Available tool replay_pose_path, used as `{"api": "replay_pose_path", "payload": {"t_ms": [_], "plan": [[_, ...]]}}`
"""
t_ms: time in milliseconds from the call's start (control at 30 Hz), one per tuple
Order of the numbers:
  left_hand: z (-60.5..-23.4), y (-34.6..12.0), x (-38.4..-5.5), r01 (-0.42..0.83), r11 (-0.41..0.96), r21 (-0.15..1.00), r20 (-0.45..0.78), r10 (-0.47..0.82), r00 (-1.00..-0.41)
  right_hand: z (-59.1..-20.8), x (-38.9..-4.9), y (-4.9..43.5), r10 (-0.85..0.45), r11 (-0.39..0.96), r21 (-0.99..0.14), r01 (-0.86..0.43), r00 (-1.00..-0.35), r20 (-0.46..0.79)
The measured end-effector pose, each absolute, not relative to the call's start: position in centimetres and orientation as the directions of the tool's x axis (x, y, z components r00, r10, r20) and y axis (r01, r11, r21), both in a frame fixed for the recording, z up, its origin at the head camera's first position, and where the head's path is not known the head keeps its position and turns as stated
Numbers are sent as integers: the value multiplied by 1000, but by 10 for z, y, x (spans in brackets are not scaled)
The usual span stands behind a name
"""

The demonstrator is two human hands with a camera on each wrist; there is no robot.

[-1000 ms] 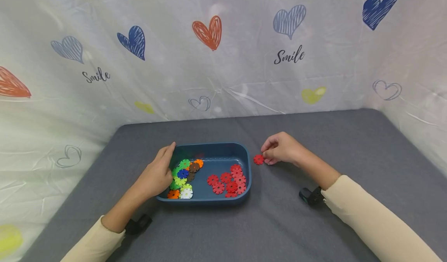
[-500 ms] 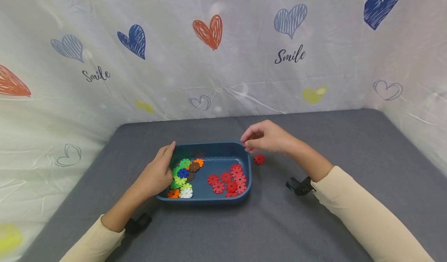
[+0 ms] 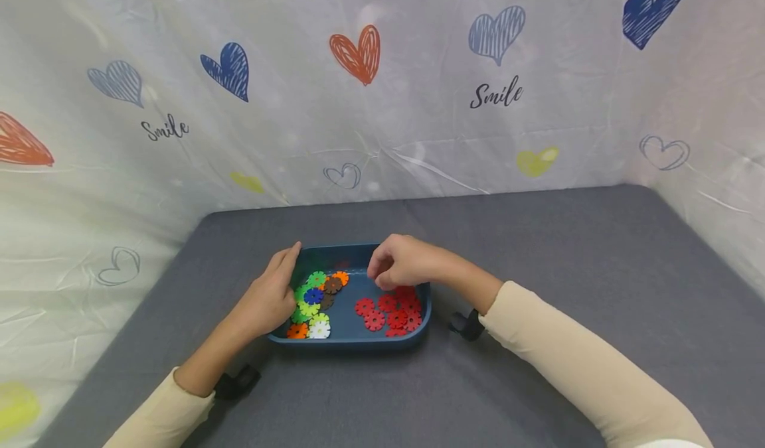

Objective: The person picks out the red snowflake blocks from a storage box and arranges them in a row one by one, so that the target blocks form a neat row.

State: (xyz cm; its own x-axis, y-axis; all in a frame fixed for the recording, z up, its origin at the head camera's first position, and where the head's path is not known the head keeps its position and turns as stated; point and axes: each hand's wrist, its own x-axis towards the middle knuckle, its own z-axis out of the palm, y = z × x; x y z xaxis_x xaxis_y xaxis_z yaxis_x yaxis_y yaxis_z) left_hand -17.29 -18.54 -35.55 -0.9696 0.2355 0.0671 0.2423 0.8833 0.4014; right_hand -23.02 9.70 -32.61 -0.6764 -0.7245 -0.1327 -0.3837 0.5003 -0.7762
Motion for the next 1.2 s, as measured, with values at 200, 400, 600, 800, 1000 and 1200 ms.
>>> {"api": "replay_pose_path", "payload": {"t_ms": [200,400,600,800,1000,1200], "plan": [[-355,-185,-173,228,884,408,47,229,-972,-332,-228,84,-752,547,-713,-439,-632,-188],[-355,-184,-172,224,885,409,47,224,-973,-340,-226,77,-759,558,-721,-411,-604,-242],[-354,-184,-172,221,887,405,50,220,-974,-342,-220,75,-784,543,-753,-371,-544,-298],[-354,-184,-172,214,891,401,44,214,-976,-346,-213,70,-802,537,-724,-433,-529,-278],[-354,-185,-172,215,892,399,51,213,-976,-349,-206,67,-807,539,-669,-512,-542,-235],[-355,-185,-172,220,887,406,49,219,-974,-350,-205,70,-818,502,-730,-463,-530,-226]]}}
